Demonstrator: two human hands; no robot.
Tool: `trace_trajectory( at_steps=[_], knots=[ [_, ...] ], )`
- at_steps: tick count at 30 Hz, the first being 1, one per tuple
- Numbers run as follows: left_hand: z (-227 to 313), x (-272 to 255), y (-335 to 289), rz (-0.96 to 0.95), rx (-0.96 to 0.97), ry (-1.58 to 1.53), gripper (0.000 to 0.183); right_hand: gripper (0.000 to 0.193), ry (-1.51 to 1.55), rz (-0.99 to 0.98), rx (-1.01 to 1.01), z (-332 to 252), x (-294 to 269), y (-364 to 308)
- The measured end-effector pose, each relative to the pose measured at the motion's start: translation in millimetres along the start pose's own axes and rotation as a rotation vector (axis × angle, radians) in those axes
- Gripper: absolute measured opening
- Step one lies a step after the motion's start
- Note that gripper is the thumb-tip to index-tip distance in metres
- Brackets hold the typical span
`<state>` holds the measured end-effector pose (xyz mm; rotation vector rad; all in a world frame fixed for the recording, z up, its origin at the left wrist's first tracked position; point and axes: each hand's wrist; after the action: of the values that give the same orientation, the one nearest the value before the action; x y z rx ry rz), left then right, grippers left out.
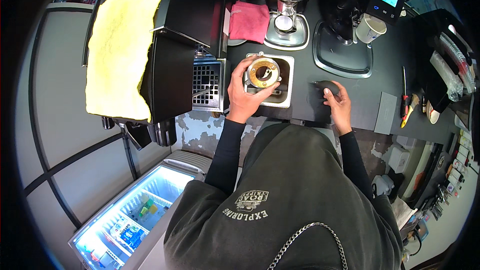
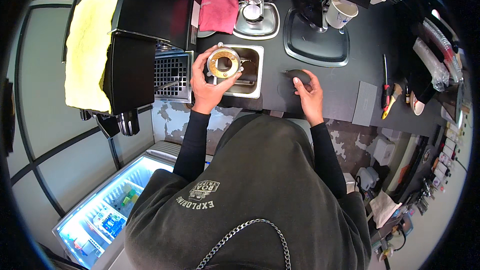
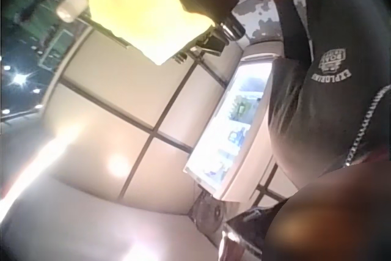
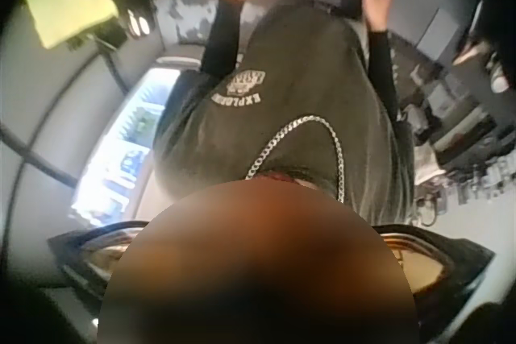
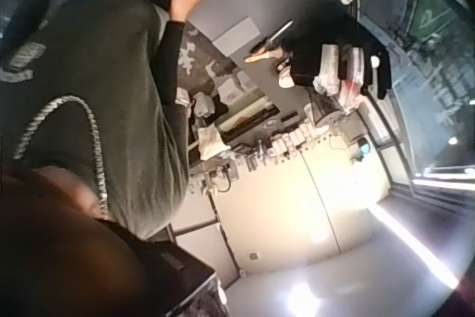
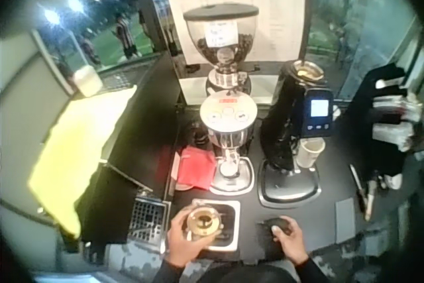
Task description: Repairing a mechanical part of a coffee machine using a screwdriver and a cleaning brush.
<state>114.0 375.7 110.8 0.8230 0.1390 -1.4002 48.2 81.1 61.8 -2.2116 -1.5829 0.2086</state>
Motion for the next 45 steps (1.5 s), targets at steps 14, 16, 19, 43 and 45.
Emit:
trace_trajectory(
  at_steps=[14,16,19,43,45],
  knots=[
    [-8.6,-6.6,1.7,-0.133,0.146,0.254,0.077,0.05,-0.001,-0.01,0.002,-5.0,10.5,-2.2],
    [-8.3,-7.3,3.2,-0.233,0.149,0.359,0.074,0.054,0.015,-0.044,-0.067,-10.3,24.8,2.6],
    [-8.4,-6.9,5.3,-0.317,0.151,0.381,0.075,0.053,0.085,-0.143,-0.108,-23.4,52.6,13.0],
    [-36.6,8.5,39.6,-0.846,-0.166,0.309,0.075,0.035,-0.551,-0.457,-0.425,-21.4,121.2,94.1],
    [-40.5,12.4,46.7,-0.899,-0.184,0.296,0.077,0.036,-0.59,-0.455,-0.433,-24.4,121.8,98.6]
  ],
)
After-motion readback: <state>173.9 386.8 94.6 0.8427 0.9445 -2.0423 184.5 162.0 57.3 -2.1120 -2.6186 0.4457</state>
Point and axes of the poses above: each hand's wrist, its own y-axis towards the middle knuckle, its own x-axis out of the palm, z = x × y, and after that the axes turned 13 degrees about y, right-handed
